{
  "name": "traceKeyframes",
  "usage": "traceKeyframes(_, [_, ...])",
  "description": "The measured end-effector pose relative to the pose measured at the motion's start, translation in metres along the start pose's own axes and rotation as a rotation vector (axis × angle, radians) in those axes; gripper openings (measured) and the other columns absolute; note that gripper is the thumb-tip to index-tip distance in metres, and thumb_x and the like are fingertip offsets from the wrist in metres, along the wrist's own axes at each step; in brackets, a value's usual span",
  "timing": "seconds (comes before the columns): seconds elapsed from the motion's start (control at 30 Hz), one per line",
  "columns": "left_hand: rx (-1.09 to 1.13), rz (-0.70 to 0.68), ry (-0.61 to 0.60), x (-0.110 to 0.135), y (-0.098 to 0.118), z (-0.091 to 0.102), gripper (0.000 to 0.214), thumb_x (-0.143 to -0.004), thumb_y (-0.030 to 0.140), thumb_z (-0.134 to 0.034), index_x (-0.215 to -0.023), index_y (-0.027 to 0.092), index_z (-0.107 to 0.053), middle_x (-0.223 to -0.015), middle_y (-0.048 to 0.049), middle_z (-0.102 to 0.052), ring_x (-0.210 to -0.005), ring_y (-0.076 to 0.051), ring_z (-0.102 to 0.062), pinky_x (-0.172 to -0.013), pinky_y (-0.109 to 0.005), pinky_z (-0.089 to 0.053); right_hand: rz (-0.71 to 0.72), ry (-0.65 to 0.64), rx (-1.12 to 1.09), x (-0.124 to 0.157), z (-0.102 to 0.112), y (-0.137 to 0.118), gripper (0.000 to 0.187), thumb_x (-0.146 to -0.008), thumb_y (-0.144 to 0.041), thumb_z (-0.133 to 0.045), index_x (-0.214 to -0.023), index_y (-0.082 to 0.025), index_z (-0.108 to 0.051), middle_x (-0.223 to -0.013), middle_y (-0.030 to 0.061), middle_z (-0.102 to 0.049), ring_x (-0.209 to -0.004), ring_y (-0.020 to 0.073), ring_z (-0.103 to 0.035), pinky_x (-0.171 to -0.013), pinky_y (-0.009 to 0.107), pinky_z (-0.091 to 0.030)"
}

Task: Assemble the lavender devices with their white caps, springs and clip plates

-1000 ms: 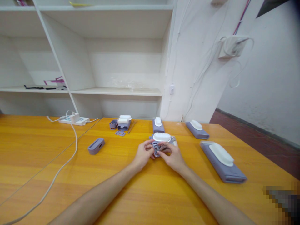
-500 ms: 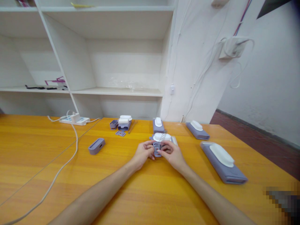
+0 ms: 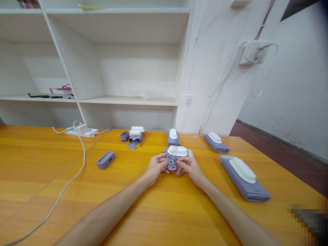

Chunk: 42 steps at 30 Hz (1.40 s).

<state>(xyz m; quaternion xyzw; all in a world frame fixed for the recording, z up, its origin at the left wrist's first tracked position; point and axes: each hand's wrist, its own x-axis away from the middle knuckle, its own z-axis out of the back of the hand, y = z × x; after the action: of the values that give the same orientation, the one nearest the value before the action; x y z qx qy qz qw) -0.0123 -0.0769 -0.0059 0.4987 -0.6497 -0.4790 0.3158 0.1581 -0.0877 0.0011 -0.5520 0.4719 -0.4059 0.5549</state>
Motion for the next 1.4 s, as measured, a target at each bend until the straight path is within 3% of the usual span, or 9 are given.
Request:
traceKeyframes(0.37, [-0.028,0.011,-0.021,0.001,0.002,-0.001,0.054,-0.065,0.023,-0.068,-0.114,0.008,-0.05,-0.073,-0.0039,-0.062,-0.056,-0.011,-0.057,-0.047,-0.021,-0.046,-0.042,-0.012,0.024,-0.002,0.001,0.001,0.032,-0.065,-0.043,-0.068,-0.073,-0.014,-0.055,-0.055,0.0009,-0.063,-0.045,0.0113,-0.059,-0.045,0.021,-0.048])
traceKeyframes(0.63, [-0.072,0.012,-0.046,0.003,0.004,-0.003,0.051,-0.065,0.019,-0.065,-0.112,0.008,-0.05,-0.061,0.0027,-0.054,-0.048,-0.008,-0.051,-0.044,-0.02,-0.045,-0.102,0.006,0.059,-0.004,0.002,0.004,0.033,-0.063,-0.043,-0.069,-0.071,-0.015,-0.053,-0.053,0.0019,-0.064,-0.045,0.012,-0.059,-0.045,0.022,-0.048])
traceKeyframes(1.4, [-0.149,0.071,-0.156,-0.002,0.003,0.009,0.049,-0.067,0.021,-0.063,-0.113,0.008,-0.051,-0.066,-0.0022,-0.059,-0.051,-0.011,-0.055,-0.039,-0.018,-0.043,0.04,0.072,0.16,-0.002,-0.006,0.01,0.025,-0.068,-0.038,-0.062,-0.067,-0.017,-0.048,-0.052,-0.0036,-0.056,-0.039,0.0089,-0.052,-0.039,0.02,-0.042])
